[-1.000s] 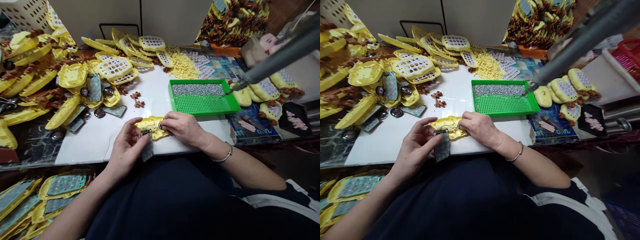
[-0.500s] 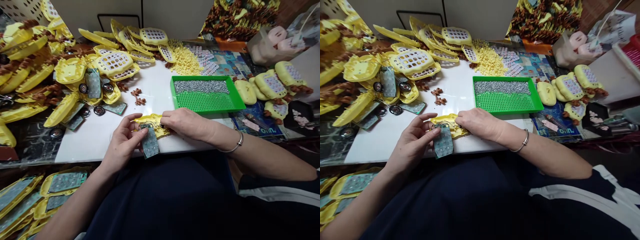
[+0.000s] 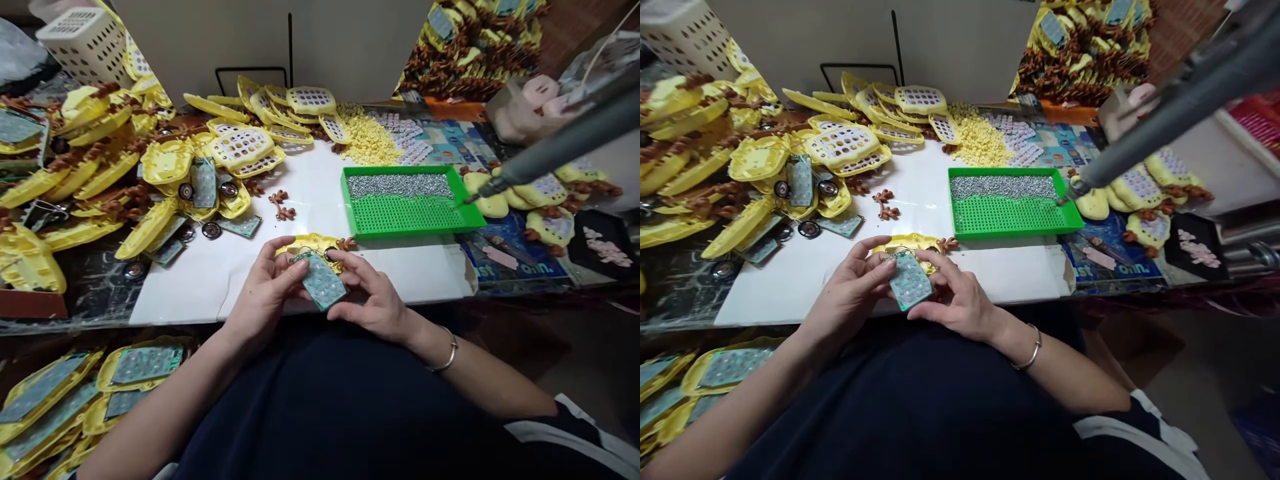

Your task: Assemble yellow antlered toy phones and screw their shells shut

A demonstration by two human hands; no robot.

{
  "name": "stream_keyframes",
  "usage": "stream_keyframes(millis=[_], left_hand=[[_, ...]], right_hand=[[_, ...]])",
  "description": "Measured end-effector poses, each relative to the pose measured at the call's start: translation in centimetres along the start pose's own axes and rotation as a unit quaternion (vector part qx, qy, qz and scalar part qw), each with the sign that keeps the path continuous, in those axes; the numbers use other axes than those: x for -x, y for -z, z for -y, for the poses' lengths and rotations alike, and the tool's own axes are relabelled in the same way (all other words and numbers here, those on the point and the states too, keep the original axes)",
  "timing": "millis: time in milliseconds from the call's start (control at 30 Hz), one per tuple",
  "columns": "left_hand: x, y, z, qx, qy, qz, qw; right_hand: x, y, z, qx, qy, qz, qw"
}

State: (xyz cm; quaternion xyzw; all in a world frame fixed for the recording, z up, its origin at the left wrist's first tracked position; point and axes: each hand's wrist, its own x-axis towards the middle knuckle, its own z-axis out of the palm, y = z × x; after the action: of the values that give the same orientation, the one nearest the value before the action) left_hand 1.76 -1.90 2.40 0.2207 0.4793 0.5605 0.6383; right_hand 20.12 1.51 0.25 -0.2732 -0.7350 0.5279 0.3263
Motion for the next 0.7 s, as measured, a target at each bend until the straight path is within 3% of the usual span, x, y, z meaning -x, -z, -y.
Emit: stream_keyframes(millis=[100,233,400,500,567,700], left_hand=[[-0.1,-0.3,0.6,-0.022,-0.005,0.030,0.999],[-0.4,-0.6,1.0,-0.025,-0.005,0.032,0.999],[-0.4,-0.5,1.1,-0.063,-0.009,0.041,0.997],[-0.3,0.2,0.6,-0.194,-0.062,0.043,0.978],[-0.4,0.7,0.1,-0.334,-0.173,0.033,0.926],[-1.8,1.2,-0.3,-0.545,-0.383,0.068,0.743]], right_hand=[[-0.1,-0.4,0.2,-0.160,-0.097,-0.069,0.980],[-0.5,-0.5,0.5,-0.263,-0.149,-0.107,0.947],[-0.6,-0.3,1.5,-0.181,-0.207,-0.109,0.955],[-0.4,1.0,2.2,-0.080,-0.233,-0.102,0.964],[-0.2,2.1,2.6,0.023,-0.222,-0.101,0.970],[-0.1,3.5,3.4,0.237,-0.139,-0.109,0.955]])
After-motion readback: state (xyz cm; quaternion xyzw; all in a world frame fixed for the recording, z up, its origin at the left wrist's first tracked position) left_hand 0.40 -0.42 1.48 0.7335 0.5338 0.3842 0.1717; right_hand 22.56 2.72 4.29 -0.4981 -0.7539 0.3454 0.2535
